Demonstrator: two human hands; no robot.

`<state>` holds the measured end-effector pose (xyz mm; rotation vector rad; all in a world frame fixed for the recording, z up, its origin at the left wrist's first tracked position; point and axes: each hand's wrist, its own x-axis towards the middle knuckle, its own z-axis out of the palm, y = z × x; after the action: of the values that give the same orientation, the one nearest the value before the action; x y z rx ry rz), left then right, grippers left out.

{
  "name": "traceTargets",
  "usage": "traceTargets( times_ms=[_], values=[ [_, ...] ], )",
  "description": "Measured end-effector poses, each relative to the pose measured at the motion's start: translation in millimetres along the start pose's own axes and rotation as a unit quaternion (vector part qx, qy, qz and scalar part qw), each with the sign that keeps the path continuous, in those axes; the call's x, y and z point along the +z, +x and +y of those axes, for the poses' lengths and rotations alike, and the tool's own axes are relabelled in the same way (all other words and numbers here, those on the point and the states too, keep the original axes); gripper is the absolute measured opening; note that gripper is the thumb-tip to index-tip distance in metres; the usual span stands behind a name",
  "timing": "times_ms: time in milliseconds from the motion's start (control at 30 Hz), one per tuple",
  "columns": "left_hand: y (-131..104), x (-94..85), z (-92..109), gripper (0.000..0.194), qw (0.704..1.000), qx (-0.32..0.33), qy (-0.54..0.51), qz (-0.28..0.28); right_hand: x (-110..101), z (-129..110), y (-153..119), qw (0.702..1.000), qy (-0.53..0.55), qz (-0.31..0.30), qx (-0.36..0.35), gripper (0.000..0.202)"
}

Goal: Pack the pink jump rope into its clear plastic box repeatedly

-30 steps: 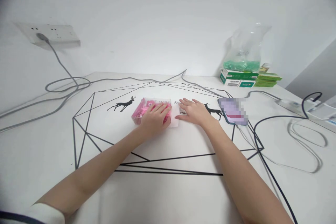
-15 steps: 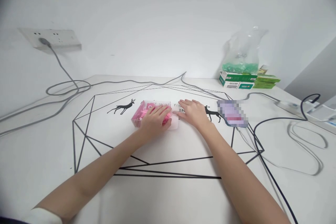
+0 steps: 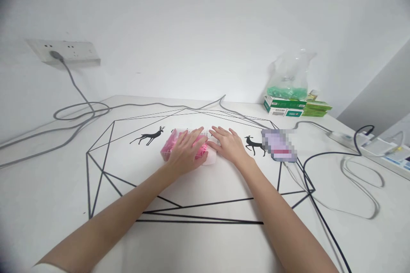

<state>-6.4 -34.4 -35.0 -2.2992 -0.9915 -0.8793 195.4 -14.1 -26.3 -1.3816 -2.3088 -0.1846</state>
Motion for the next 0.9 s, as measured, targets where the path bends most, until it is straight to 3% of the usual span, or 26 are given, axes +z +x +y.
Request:
traceTargets(
  times_ms=[300,533,900],
  values=[
    [-5,-5.3,-8,0.046,0.999,-0.027,0.009,-0.028,-9,12,23,0.988,-0.021,-0.129,-0.086,0.054],
    [-9,-1.3,-8,0.049,0.999,-0.035,0.003,-0.036,6,20,55,0.975,-0.103,-0.135,-0.147,0.052],
    [-14,3.8,-11,0.05,0.999,-0.031,-0.017,-0.027,12,29,67,0.975,-0.063,-0.145,-0.155,0.046]
  ],
)
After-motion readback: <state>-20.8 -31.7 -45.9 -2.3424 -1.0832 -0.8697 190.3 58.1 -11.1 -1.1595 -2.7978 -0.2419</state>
